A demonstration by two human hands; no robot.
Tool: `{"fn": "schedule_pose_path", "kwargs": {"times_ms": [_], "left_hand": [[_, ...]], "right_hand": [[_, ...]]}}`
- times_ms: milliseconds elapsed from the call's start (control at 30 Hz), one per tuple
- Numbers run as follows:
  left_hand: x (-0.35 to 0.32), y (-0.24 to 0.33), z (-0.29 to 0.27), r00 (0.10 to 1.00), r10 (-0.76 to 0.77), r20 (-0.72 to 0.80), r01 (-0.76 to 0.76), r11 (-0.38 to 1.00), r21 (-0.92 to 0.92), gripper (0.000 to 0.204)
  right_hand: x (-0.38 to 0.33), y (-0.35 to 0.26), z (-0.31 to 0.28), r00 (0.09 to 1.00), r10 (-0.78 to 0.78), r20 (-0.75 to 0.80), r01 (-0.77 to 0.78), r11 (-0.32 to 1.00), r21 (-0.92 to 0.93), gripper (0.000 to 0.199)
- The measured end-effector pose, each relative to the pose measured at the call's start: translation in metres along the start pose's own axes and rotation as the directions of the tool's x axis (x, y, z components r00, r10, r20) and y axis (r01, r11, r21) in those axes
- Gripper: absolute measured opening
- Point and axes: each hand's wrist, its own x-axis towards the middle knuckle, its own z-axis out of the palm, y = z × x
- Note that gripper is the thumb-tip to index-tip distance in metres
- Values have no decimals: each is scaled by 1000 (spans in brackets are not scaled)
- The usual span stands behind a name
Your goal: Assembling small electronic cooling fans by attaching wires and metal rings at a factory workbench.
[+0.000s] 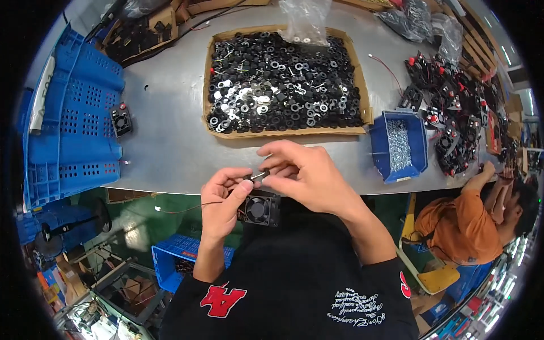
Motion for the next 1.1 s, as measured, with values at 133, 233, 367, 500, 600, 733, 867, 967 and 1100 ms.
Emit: {"fn": "schedule_pose_path", "kwargs": {"times_ms": [133,233,367,500,600,733,867,967,1100], "left_hand": [[3,-2,8,999,-27,20,25,996,86,22],[2,-2,16,1000,0,27,-3,996,85,22],[5,-5,22,998,-20,58,15,997,82,22],[10,-6,32,989,-88,119,105,984,-145,22],[14,-12,40,975,-162,153,194,953,-231,21],[18,-28,61,981,-163,104,187,933,-309,19],[20,-28,80,971,-238,22,237,946,-221,24],[21,-25,96,958,-286,-25,271,931,-243,27],[27,-17,106,937,-350,8,333,883,-330,31]], "right_hand": [[-7,4,-8,991,-126,-45,121,988,-97,36],[-11,5,-12,973,-226,-40,212,953,-218,30],[-18,4,-17,979,-191,-75,176,970,-169,25],[-20,27,-22,974,-192,-120,206,972,115,27],[-19,52,-20,968,-208,-138,238,937,255,25],[-23,66,-12,982,88,-166,42,759,650,26],[-25,63,-8,935,27,-354,161,856,492,26],[-29,66,-9,893,-21,-449,222,890,399,24],[-33,67,-24,862,91,-498,228,809,542,25]]}}
